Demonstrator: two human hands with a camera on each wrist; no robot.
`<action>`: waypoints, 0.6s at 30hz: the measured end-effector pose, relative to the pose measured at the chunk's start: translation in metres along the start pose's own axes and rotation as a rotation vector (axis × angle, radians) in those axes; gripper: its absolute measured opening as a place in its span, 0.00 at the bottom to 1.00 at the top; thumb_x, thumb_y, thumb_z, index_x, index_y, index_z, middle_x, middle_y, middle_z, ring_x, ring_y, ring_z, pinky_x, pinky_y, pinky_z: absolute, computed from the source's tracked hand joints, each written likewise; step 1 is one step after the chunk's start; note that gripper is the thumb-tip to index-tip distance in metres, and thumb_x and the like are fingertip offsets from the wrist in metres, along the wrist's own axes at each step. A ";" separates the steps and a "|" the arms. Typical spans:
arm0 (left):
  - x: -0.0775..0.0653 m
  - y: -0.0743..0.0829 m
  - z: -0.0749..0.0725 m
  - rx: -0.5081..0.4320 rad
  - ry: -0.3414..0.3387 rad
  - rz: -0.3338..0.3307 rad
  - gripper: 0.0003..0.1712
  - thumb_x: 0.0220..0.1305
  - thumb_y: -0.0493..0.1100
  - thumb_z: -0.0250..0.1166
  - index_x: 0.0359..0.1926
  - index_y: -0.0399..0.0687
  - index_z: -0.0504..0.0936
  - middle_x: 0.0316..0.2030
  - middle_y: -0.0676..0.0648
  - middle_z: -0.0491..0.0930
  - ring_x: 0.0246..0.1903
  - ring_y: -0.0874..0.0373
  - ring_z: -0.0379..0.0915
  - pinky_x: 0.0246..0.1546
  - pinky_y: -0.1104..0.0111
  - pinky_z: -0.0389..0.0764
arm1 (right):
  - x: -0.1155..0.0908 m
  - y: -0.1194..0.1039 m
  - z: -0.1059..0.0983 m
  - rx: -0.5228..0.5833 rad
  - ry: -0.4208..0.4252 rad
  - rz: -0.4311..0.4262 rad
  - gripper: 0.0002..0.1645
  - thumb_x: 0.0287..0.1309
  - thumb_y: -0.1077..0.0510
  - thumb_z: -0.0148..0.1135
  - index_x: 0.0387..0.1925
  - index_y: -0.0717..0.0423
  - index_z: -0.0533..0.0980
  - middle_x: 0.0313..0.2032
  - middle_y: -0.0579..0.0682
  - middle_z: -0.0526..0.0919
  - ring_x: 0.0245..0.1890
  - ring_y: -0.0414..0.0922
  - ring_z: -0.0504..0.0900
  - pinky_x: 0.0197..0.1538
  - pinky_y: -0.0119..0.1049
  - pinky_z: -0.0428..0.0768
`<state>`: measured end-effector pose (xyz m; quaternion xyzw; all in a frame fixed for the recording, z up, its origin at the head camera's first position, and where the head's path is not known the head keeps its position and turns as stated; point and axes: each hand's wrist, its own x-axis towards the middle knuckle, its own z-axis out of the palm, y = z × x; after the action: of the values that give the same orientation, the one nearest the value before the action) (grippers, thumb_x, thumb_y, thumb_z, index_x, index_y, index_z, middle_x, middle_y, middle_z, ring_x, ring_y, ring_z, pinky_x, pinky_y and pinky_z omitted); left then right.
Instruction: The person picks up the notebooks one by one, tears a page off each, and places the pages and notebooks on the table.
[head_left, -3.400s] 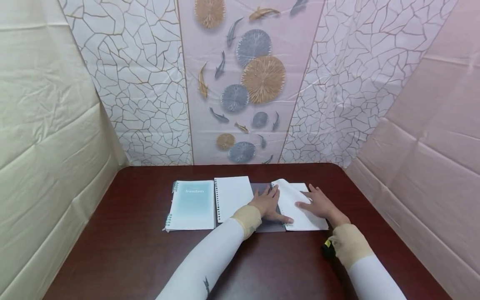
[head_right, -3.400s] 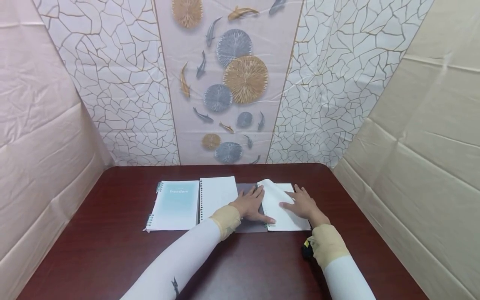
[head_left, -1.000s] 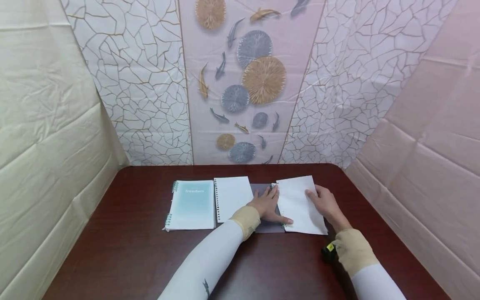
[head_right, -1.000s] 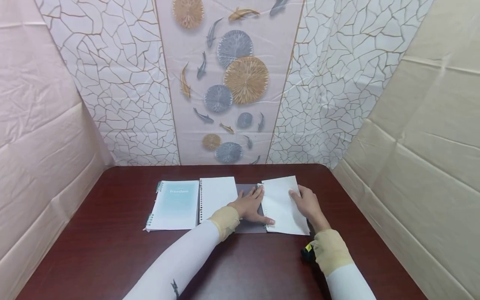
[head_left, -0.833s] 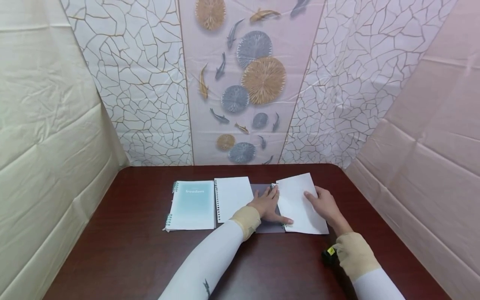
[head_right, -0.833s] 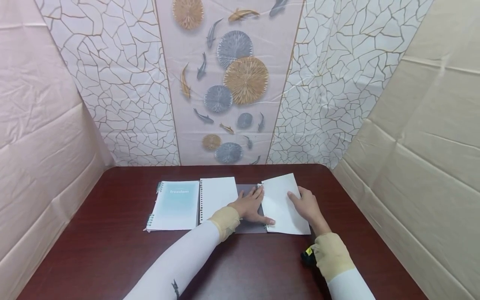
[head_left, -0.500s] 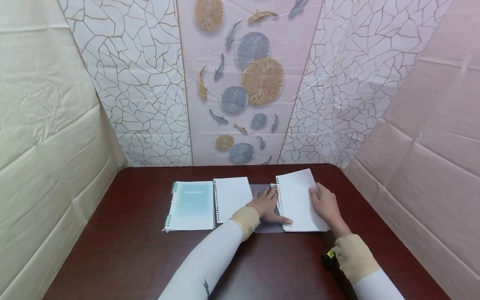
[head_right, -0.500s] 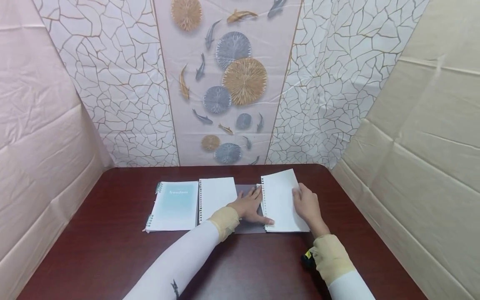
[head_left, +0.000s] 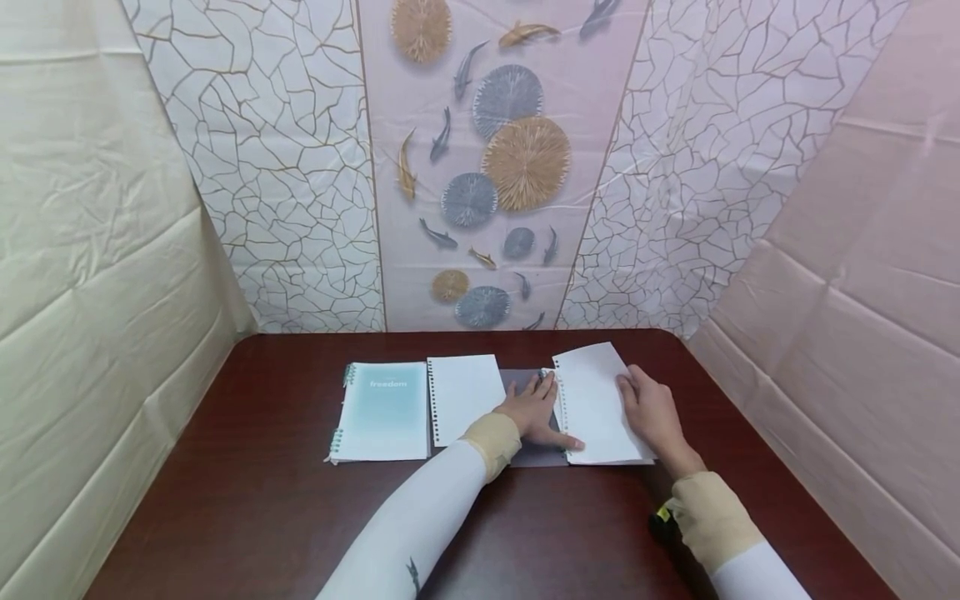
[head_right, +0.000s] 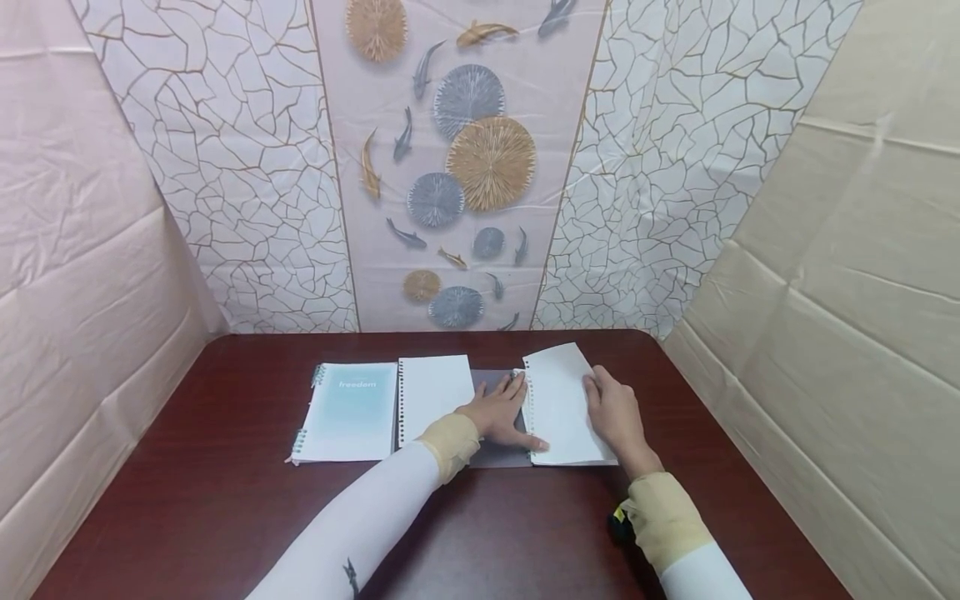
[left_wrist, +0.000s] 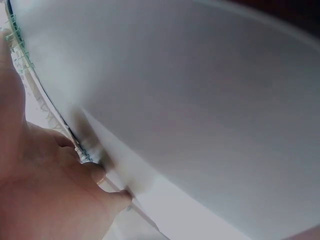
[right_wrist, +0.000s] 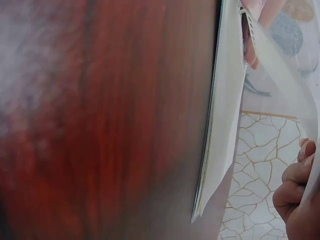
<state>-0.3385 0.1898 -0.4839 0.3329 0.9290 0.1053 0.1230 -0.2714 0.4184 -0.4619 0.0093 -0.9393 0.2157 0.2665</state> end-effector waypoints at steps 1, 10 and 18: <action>0.002 -0.001 0.002 -0.004 0.000 -0.004 0.79 0.49 0.91 0.60 0.87 0.51 0.43 0.86 0.53 0.33 0.84 0.52 0.31 0.81 0.46 0.41 | -0.001 0.000 0.000 -0.001 0.000 0.000 0.05 0.79 0.60 0.57 0.43 0.58 0.75 0.28 0.58 0.79 0.28 0.54 0.73 0.34 0.49 0.72; 0.003 -0.003 0.002 0.011 -0.007 -0.003 0.78 0.48 0.92 0.59 0.87 0.53 0.44 0.86 0.54 0.32 0.84 0.52 0.30 0.81 0.45 0.41 | -0.007 0.005 -0.001 -0.004 -0.004 0.010 0.06 0.80 0.60 0.56 0.42 0.58 0.74 0.25 0.56 0.76 0.27 0.53 0.72 0.34 0.48 0.71; 0.002 -0.004 0.002 -0.006 -0.025 -0.005 0.78 0.48 0.92 0.57 0.87 0.54 0.43 0.86 0.55 0.31 0.84 0.54 0.28 0.81 0.46 0.39 | -0.012 0.008 -0.008 0.028 -0.043 0.045 0.12 0.81 0.59 0.54 0.54 0.65 0.76 0.46 0.72 0.85 0.40 0.64 0.83 0.44 0.61 0.80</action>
<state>-0.3416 0.1885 -0.4872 0.3313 0.9279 0.1038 0.1359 -0.2587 0.4281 -0.4653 -0.0036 -0.9417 0.2348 0.2411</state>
